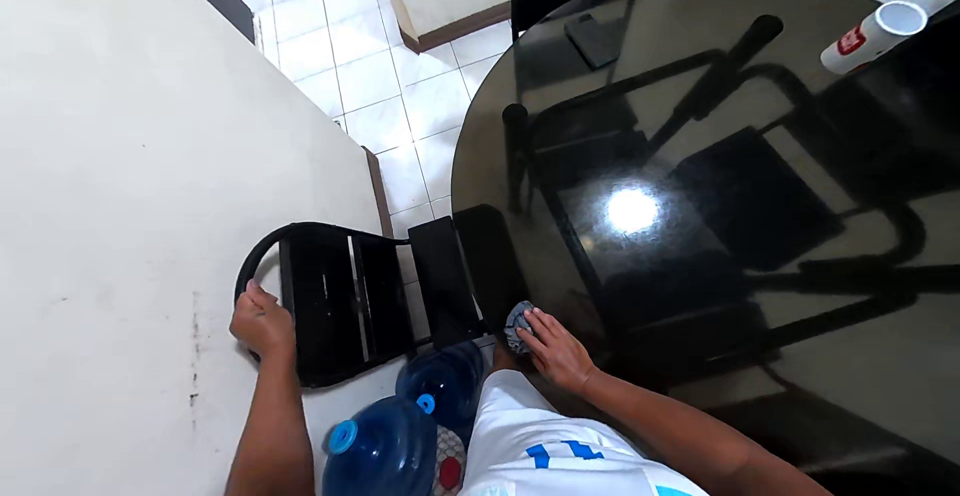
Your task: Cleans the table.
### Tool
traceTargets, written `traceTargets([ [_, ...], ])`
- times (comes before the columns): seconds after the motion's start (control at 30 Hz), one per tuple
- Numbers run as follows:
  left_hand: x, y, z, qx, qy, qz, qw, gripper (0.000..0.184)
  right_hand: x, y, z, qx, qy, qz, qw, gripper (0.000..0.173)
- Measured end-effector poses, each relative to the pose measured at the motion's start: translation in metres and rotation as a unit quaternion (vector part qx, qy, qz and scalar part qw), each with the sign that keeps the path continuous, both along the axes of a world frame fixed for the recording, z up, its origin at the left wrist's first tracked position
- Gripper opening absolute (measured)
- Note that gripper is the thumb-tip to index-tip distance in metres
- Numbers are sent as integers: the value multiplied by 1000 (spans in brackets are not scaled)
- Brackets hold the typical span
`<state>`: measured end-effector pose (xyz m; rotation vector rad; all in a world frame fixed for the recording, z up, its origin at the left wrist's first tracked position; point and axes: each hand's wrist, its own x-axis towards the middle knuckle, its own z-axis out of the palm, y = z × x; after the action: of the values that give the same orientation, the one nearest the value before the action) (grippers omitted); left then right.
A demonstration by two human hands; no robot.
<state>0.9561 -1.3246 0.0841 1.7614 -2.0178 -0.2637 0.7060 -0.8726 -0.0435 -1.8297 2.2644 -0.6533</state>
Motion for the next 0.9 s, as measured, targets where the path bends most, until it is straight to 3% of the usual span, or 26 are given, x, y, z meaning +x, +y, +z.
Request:
traceTargets([
  [0.17,-6,38,10,-85,104,-11,991,47,-1,0,1,0,-4,-1,1000,45],
  [0.27,9,44,31,-86,149,55,984,46,-1,-1,1,0,5,-2,1000,44],
  [0.37,25,41,33,65,202,151,966,51,-1,-2,0,0,14,2,1000,43],
  [0.47,8,52,14,241,280,189,910,50,-1,-1,-1,0,11,4,1000,43],
  [0.63,-26,66,1,289,333,191,877,44,-1,-1,-2,4,14,-2,1000,42],
  [0.9,-62,79,3,294,333,170,880,45,0,-2,-1,0,14,-3,1000,42],
])
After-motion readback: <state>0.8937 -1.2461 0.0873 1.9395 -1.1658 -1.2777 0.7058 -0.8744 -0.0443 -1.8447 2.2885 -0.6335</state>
